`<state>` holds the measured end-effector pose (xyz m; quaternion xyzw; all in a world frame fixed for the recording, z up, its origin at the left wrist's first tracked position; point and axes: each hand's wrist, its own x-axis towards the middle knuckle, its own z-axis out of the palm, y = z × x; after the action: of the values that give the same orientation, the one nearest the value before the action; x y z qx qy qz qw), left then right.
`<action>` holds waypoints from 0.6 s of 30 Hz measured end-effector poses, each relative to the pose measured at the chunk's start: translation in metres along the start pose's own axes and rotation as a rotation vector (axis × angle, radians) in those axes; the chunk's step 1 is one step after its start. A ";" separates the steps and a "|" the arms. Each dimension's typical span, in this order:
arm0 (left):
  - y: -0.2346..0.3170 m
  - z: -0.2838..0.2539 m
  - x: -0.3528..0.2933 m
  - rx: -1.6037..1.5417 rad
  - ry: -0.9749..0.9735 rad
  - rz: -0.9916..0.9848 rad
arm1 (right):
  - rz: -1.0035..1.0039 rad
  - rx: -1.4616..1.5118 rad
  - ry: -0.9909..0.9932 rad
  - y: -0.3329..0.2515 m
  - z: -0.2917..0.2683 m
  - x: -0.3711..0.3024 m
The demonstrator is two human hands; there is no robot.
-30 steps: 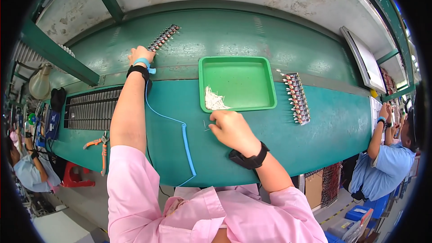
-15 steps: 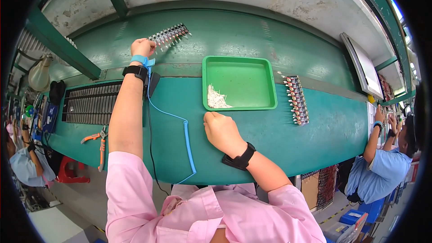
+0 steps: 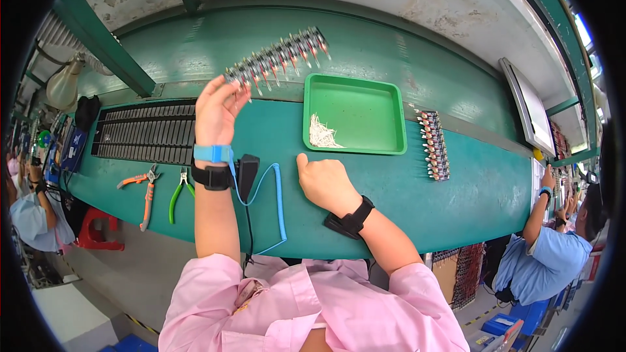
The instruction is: The person picks up a circuit board and inserts small white components into it one by one from a green tray. After filling the board, they place it on the table and pick up another to repeat the process.
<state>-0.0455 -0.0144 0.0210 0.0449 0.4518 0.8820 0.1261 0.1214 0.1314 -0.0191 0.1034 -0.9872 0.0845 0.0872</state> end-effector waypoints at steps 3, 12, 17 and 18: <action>-0.014 -0.011 -0.011 0.039 0.021 -0.066 | 0.006 0.066 -0.024 0.002 -0.002 0.001; -0.023 -0.018 -0.009 0.014 0.007 -0.115 | 0.250 0.103 0.250 0.041 -0.013 0.022; -0.022 -0.015 -0.010 -0.009 0.021 -0.086 | 0.234 0.389 0.213 0.038 -0.026 0.015; -0.022 -0.016 -0.010 -0.012 0.027 -0.086 | 0.245 0.477 0.167 0.035 -0.028 0.012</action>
<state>-0.0351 -0.0178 -0.0060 0.0130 0.4498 0.8790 0.1579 0.1066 0.1685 0.0050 -0.0064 -0.9340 0.3325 0.1308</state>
